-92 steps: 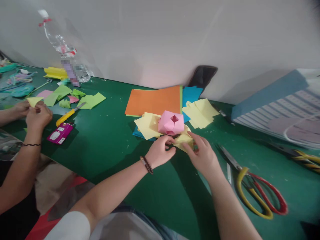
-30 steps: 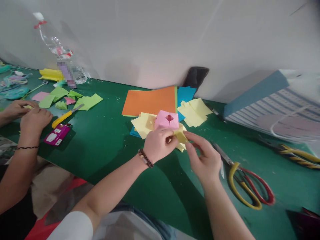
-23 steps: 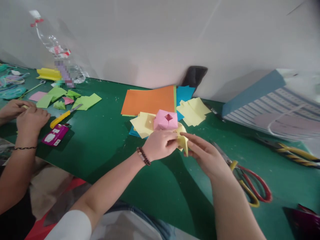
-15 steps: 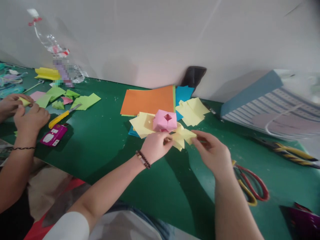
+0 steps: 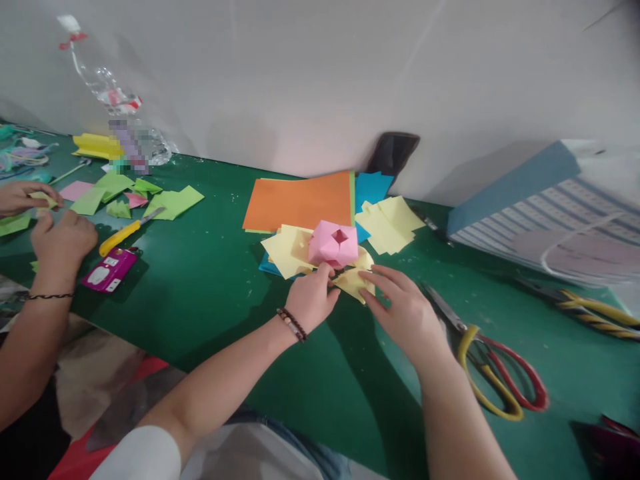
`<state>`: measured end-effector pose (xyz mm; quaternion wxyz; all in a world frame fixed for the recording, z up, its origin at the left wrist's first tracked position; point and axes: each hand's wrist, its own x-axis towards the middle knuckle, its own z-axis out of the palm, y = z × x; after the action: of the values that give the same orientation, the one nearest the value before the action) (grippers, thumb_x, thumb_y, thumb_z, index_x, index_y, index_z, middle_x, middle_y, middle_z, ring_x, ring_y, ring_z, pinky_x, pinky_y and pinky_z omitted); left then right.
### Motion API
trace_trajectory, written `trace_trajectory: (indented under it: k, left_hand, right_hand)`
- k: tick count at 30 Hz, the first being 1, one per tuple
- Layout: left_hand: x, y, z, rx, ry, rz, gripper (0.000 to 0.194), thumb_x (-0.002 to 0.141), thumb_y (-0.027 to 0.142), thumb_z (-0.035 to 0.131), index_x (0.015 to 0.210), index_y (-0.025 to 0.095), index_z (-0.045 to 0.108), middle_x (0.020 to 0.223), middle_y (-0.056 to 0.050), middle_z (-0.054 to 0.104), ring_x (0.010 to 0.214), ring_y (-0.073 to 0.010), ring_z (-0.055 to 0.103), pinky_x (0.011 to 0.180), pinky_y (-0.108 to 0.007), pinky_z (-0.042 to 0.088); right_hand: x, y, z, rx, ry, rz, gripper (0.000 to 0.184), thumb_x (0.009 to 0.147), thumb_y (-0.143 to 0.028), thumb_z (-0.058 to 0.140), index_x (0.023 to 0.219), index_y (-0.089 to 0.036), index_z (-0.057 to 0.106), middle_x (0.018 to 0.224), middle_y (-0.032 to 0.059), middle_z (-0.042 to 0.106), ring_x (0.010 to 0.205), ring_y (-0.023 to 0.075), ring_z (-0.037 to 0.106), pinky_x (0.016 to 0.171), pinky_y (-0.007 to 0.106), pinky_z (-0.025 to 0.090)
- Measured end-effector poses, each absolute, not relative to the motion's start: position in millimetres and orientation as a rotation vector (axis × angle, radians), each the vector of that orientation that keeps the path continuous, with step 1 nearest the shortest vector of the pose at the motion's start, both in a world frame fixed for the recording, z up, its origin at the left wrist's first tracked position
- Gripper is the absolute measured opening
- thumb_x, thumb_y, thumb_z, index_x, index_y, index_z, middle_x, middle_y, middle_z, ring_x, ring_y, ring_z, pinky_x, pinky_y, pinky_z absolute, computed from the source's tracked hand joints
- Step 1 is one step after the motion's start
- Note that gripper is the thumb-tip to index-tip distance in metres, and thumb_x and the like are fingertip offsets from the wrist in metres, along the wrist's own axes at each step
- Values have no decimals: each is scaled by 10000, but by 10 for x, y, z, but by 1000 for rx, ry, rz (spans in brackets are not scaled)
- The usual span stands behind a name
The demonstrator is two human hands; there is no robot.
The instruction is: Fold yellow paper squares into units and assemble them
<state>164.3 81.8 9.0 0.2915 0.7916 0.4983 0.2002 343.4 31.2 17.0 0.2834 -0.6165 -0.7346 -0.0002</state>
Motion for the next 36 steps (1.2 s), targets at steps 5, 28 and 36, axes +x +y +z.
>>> trace_trajectory:
  k: [5, 28, 36]
  left_hand:
    - [1667, 811, 67, 2286, 1365, 498, 122, 877, 196, 559, 994, 190, 524, 907, -53, 687, 788, -213, 680, 672, -299, 506]
    - [1126, 771, 512, 2253, 1252, 674, 143, 813, 180, 670, 955, 198, 675, 899, -2, 715, 736, -146, 654, 721, -291, 545]
    - [634, 1127, 279, 2655, 1363, 801, 286, 725, 38, 695, 941, 221, 731, 1353, -88, 501, 1218, -299, 456, 941, -483, 508]
  right_hand:
    - [3325, 360, 85, -1728, -1948, -2, 328, 900, -318, 513, 1204, -254, 620, 1265, 128, 582, 1089, 282, 616, 835, 441, 564]
    - [3355, 373, 147, -1595, -1643, -422, 336, 852, -318, 643, 1157, -182, 609, 1161, 138, 649, 1080, 271, 611, 915, 449, 501]
    - [3025, 294, 277, -1315, -1792, -533, 231, 773, -104, 692, 968, -209, 627, 971, 73, 698, 923, 219, 643, 842, 388, 522]
